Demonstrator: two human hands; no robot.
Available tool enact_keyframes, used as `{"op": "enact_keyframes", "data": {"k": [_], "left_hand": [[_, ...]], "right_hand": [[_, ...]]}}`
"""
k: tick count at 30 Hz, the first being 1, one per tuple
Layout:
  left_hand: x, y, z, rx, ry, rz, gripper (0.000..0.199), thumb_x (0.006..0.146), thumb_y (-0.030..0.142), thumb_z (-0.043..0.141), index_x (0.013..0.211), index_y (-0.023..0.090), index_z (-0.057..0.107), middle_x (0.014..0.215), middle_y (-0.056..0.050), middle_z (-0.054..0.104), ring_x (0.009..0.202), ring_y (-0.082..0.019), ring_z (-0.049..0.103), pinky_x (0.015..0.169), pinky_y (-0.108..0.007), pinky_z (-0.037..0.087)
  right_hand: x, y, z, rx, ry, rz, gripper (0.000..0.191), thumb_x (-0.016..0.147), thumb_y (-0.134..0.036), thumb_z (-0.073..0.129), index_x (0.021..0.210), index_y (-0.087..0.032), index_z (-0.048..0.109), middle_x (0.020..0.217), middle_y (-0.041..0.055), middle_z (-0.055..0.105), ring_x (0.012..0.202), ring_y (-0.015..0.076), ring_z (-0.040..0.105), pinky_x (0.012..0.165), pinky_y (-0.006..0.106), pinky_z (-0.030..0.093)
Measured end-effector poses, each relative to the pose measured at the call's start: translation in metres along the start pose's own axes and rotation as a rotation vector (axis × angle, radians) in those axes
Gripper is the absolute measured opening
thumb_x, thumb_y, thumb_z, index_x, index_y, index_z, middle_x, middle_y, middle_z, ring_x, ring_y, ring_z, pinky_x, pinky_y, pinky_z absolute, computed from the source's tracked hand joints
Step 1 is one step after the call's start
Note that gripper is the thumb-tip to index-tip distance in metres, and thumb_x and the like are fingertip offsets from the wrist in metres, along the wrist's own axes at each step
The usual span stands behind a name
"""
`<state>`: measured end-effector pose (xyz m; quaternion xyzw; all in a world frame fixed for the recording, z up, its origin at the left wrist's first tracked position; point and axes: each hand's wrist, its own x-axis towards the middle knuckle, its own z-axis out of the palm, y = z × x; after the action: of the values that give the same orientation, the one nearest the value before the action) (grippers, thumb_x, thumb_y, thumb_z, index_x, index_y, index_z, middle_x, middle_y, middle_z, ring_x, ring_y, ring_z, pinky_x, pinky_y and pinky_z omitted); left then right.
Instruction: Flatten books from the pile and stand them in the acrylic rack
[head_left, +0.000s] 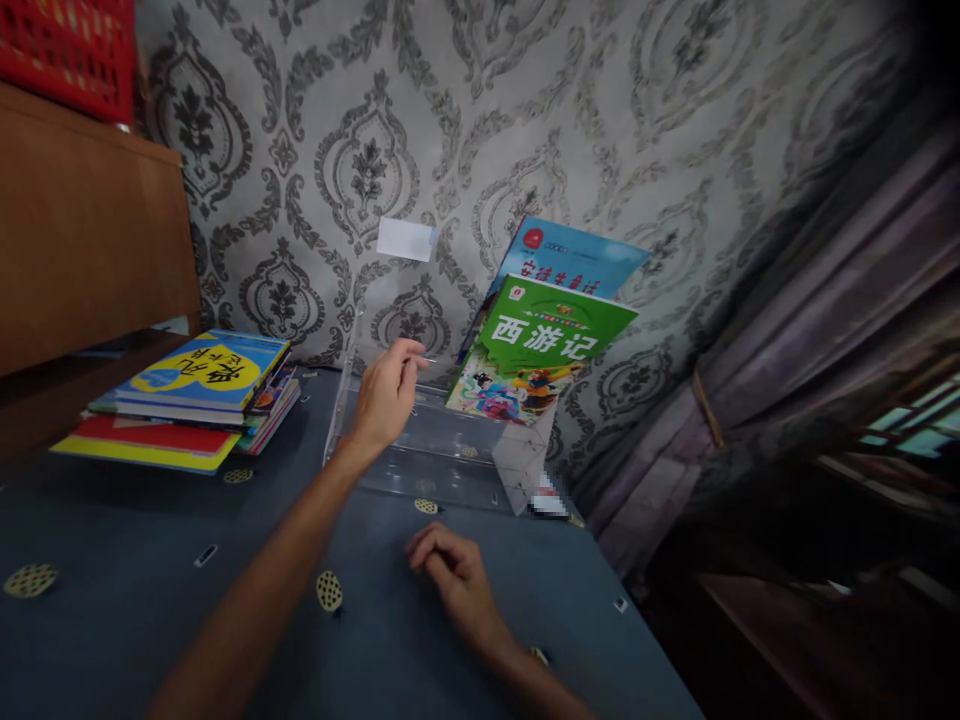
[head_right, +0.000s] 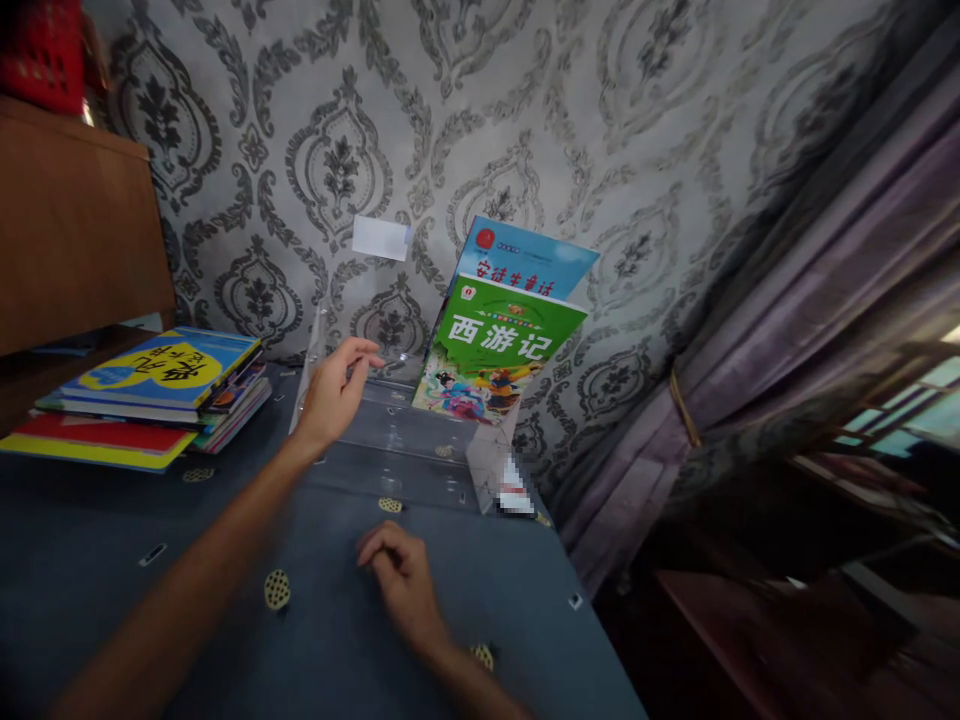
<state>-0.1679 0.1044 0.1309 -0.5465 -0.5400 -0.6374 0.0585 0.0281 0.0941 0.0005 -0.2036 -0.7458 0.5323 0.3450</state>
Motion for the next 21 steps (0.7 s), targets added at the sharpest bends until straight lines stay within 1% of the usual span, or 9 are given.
{"op": "enact_keyframes", "data": {"k": [2,4,6,8,9,11,14,18,21], "left_hand": [[0.001,0.006,-0.003,0.002,0.01,0.023,0.02,0.094,0.013,0.044,0.105,0.02,0.059,0.095,-0.005,0.075,0.092,-0.02,0.068,0.082,-0.032,0.05],[0.002,0.011,-0.009,0.004,0.022,0.03,0.02,0.093,0.012,0.045,0.105,0.02,0.059,0.094,-0.004,0.075,0.083,-0.017,0.068,0.077,-0.031,0.05],[0.004,0.016,-0.014,-0.006,0.041,0.031,0.021,0.092,0.012,0.046,0.105,0.019,0.06,0.092,-0.003,0.076,0.073,-0.015,0.066,0.071,-0.029,0.049],[0.006,0.02,-0.02,-0.036,0.064,0.03,0.02,0.092,0.012,0.046,0.105,0.019,0.06,0.09,-0.002,0.076,0.068,-0.014,0.065,0.068,-0.028,0.048],[0.007,0.021,-0.022,-0.059,0.074,0.031,0.02,0.092,0.013,0.046,0.104,0.019,0.06,0.089,-0.002,0.076,0.069,-0.014,0.065,0.068,-0.028,0.049],[0.008,0.026,-0.027,-0.118,0.089,0.032,0.019,0.092,0.014,0.046,0.104,0.019,0.06,0.088,-0.002,0.075,0.077,-0.015,0.068,0.073,-0.029,0.051],[0.005,0.039,-0.036,-0.206,0.09,0.021,0.017,0.094,0.019,0.047,0.104,0.018,0.06,0.089,-0.003,0.075,0.088,-0.017,0.071,0.08,-0.031,0.053],[-0.005,0.068,-0.046,-0.186,0.059,0.033,0.018,0.096,0.026,0.049,0.105,0.019,0.062,0.092,-0.005,0.075,0.09,-0.018,0.071,0.083,-0.032,0.054],[-0.013,0.081,-0.043,-0.165,0.037,0.039,0.019,0.097,0.03,0.049,0.105,0.019,0.063,0.093,-0.005,0.075,0.09,-0.018,0.071,0.085,-0.032,0.053]], "right_hand": [[-0.005,0.001,0.022,0.061,-0.077,0.091,0.019,0.077,-0.018,0.053,0.064,-0.019,0.067,0.074,0.0026,0.067,0.073,0.0144,0.061,0.069,0.024,0.045],[-0.011,0.003,0.039,0.1,-0.135,0.169,0.02,0.079,-0.018,0.051,0.069,-0.019,0.069,0.07,0.0016,0.066,0.068,0.0134,0.06,0.066,0.024,0.044],[-0.017,0.004,0.05,0.09,-0.165,0.172,0.022,0.082,-0.019,0.05,0.072,-0.018,0.07,0.068,0.0012,0.065,0.067,0.0133,0.06,0.066,0.024,0.044],[-0.023,0.004,0.057,0.047,-0.184,0.12,0.024,0.083,-0.017,0.05,0.072,-0.018,0.071,0.069,0.0018,0.066,0.07,0.0138,0.061,0.07,0.025,0.045],[-0.024,0.003,0.058,0.024,-0.193,0.094,0.024,0.082,-0.015,0.05,0.072,-0.018,0.072,0.07,0.002,0.066,0.072,0.0139,0.062,0.071,0.025,0.045],[-0.027,0.002,0.058,0.0,-0.205,0.068,0.025,0.081,-0.013,0.049,0.072,-0.017,0.072,0.07,0.0017,0.065,0.07,0.0133,0.061,0.068,0.024,0.044],[-0.029,0.001,0.053,-0.001,-0.216,0.073,0.023,0.08,-0.014,0.05,0.074,-0.017,0.071,0.068,0.0004,0.064,0.066,0.0123,0.06,0.065,0.023,0.043],[-0.031,0.003,0.049,0.069,-0.257,0.168,0.019,0.083,-0.022,0.052,0.075,-0.016,0.068,0.061,-0.0016,0.059,0.058,0.0115,0.057,0.062,0.023,0.043],[-0.031,0.008,0.049,0.121,-0.264,0.215,0.019,0.084,-0.03,0.055,0.074,-0.017,0.065,0.058,-0.0029,0.055,0.054,0.0106,0.054,0.058,0.022,0.042]]}}
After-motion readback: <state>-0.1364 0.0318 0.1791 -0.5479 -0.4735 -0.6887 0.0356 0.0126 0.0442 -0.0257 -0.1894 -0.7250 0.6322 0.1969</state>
